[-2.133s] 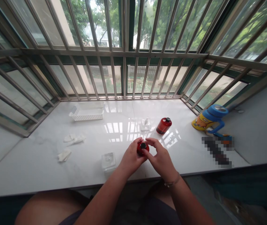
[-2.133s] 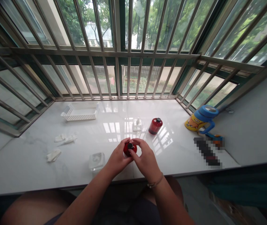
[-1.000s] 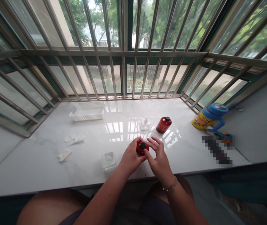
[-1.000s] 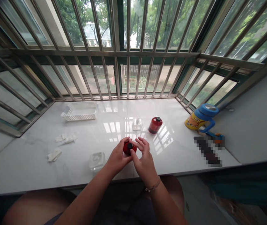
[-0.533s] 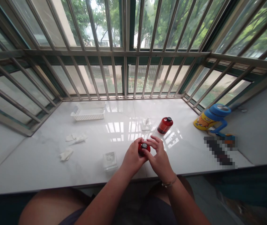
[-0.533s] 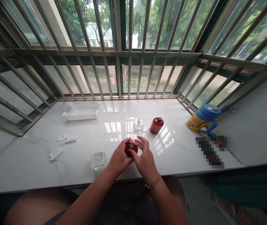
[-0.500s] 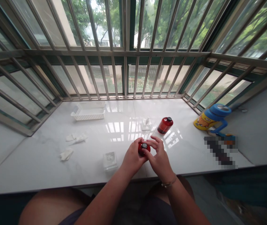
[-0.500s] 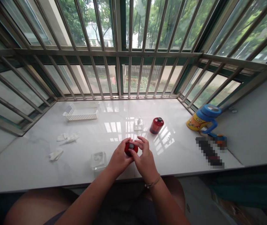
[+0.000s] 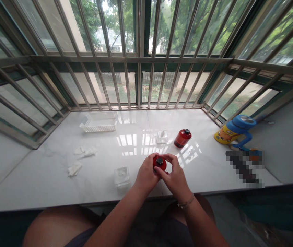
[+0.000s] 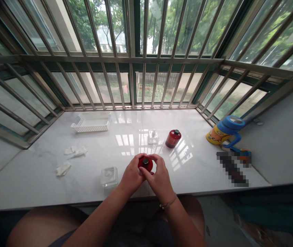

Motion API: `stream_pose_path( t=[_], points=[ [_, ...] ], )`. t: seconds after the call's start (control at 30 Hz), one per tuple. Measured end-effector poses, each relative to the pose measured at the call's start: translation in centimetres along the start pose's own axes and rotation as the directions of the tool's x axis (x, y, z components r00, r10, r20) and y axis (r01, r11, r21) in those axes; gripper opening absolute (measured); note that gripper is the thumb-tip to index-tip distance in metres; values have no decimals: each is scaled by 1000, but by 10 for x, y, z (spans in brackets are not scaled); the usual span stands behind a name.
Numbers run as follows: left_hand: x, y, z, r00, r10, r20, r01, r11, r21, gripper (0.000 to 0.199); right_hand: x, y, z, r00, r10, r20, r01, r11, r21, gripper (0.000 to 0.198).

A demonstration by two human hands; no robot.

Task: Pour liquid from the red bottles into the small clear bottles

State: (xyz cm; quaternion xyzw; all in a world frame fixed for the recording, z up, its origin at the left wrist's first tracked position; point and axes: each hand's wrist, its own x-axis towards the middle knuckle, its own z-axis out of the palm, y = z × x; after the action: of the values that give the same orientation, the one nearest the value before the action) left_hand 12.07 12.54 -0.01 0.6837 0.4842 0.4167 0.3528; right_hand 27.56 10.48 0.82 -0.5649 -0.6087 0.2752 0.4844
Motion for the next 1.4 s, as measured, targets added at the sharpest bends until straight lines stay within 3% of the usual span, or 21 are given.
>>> stream_pose_path(
  t=[0.13,0.23,0.3,0.37,0.5,0.6,0.73,1.0,1.1,1.17,1.23,1.3,1.4],
  points=[
    [-3,3,-7,995,-3,95,-5,997,81,93,-6,6,2,998,3,68,-4,1000,16,63],
    [-9,11,-29,980,92,177,-119,982,148,102,-5,10,1,997,-16,69,14,1000,27,60],
    [-13,14,-55,971,161,177,-196,960,200,94,-1,13,-2,998,-28,56,27,1000,9,58],
    [-13,8,-90,979,174,111,-199,935,295,73,8,19,-6,999,-38,32,39,999,-3,56],
    [0,-39,-172,984,117,-133,-21,822,570,42,34,37,-15,998,-51,-28,50,999,-20,55],
    [14,-85,-228,979,-46,-201,185,626,758,41,54,50,-23,998,-23,-67,17,995,-93,61],
    [22,-125,-270,960,-145,-240,280,547,789,38,71,59,-33,994,-12,-109,-9,982,-188,70],
    [18,-145,-284,957,-157,-242,289,539,792,24,77,71,-45,984,-97,-149,63,974,-218,68],
    [15,-133,-286,955,-118,-272,290,555,780,28,74,69,-52,972,-152,-177,105,962,-251,72],
    [8,-115,-280,931,-88,-353,328,622,711,35,68,62,-56,954,-204,-221,143,954,-263,68],
    [-2,-93,-266,859,-113,-499,379,796,472,45,60,51,-60,925,-255,-282,182,948,-261,60],
    [-15,-70,-245,810,-196,-552,307,945,114,54,50,40,-60,895,-291,-338,211,944,-253,53],
    [-37,-47,-207,836,-243,-493,145,963,-228,52,34,25,-54,872,-310,-379,238,945,-226,49]
  ],
)
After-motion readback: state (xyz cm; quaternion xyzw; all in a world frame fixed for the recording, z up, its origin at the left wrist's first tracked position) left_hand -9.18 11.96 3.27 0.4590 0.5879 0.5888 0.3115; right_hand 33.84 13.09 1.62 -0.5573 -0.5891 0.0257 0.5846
